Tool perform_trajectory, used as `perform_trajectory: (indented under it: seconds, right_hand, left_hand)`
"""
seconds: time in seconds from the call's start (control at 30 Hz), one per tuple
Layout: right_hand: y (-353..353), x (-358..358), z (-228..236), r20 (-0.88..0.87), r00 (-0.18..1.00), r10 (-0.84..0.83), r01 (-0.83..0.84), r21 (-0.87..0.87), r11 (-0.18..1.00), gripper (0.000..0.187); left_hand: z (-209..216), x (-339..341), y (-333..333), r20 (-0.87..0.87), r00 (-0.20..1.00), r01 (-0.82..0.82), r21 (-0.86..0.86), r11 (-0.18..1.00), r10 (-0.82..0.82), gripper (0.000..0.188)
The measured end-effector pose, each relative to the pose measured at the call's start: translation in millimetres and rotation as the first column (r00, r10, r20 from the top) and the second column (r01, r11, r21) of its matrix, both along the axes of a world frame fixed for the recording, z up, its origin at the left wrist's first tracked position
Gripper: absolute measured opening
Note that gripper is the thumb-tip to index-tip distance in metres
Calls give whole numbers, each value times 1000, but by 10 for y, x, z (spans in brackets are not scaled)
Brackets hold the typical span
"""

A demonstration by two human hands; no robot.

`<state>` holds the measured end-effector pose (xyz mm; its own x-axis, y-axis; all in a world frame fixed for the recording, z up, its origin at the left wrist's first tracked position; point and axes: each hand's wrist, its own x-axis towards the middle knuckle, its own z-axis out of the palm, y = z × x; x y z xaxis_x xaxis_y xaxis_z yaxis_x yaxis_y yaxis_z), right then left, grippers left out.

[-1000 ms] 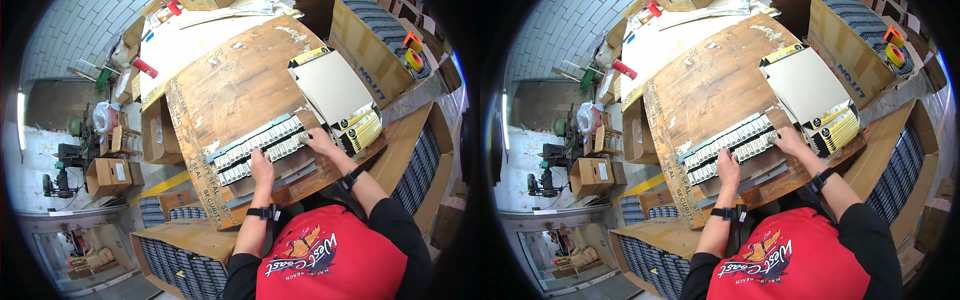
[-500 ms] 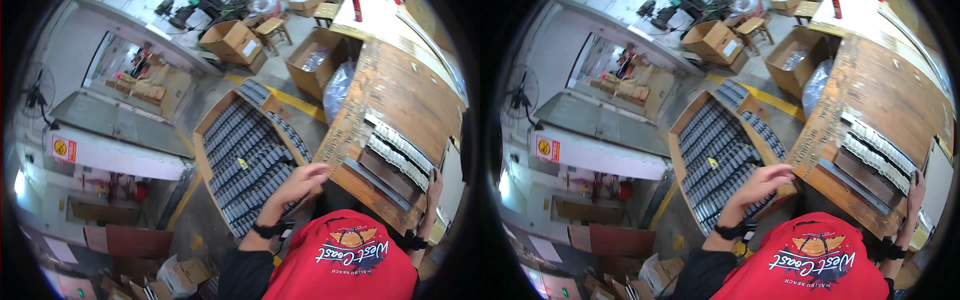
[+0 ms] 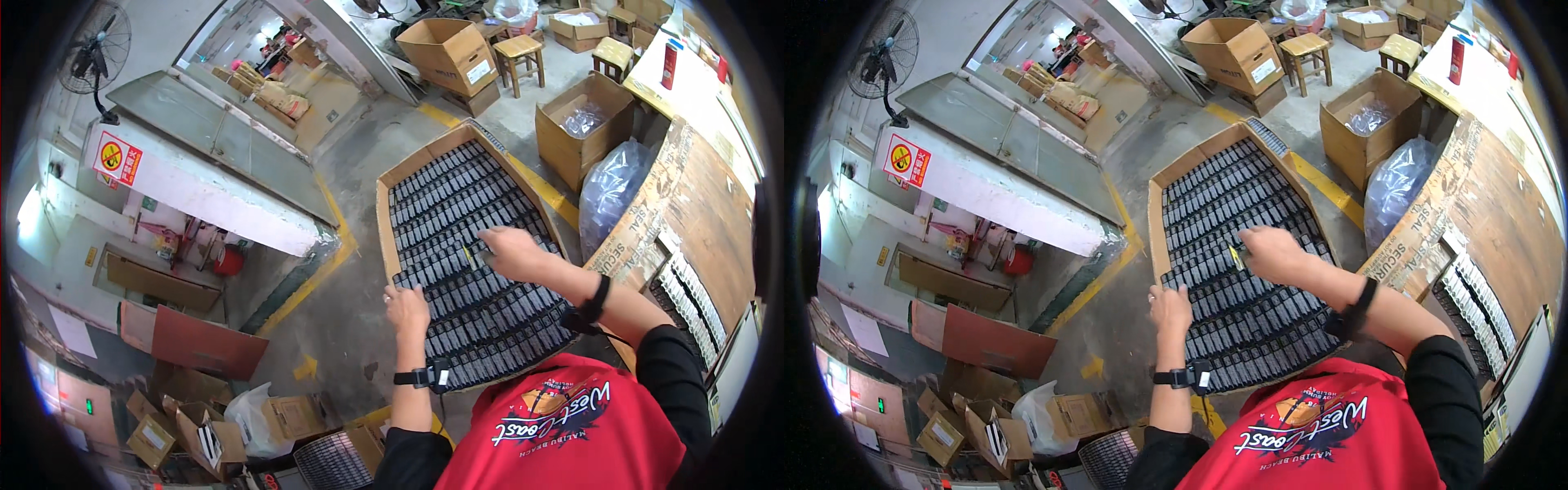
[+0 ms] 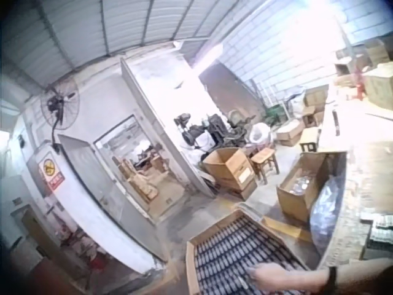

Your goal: The person repeatedly picks up small black rectangular items from a large cardboard box and places them into smaller individual cardboard boxes on a wooden table. The person handles the items in small batches, arranging them neatly inside the packaging.

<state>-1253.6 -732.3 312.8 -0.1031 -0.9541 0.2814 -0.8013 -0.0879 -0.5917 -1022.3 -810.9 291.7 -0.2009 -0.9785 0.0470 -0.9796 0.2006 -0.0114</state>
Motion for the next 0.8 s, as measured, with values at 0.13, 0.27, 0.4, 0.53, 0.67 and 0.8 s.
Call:
perform_trajectory:
  seconds: [0.13,0.27,0.4,0.53,0.67,0.8]
  right_hand:
    - [-520,372,-277,4,998,59,-53,504,862,32]
    - [-543,564,-480,28,995,-97,71,482,873,39]
    - [-540,633,-439,162,975,-152,78,390,918,35]
    - [-335,442,-99,299,938,-173,141,128,982,56]
    - [273,62,313,379,899,-219,344,-302,889,61]
    - [1385,-527,416,391,844,-368,517,-411,751,66]
  left_hand:
    - [-20,-68,-34,-12,1000,8,124,992,-7,51]
    - [-132,-131,-139,-193,978,-57,89,994,74,55]
    - [-233,54,-293,-538,838,-99,24,995,96,56]
    - [-85,-125,-265,-830,549,-95,-178,979,-97,45]
    - [688,-734,245,-948,176,45,-262,964,-266,38]
    - [870,-1416,1001,-917,107,322,-335,886,-385,47]
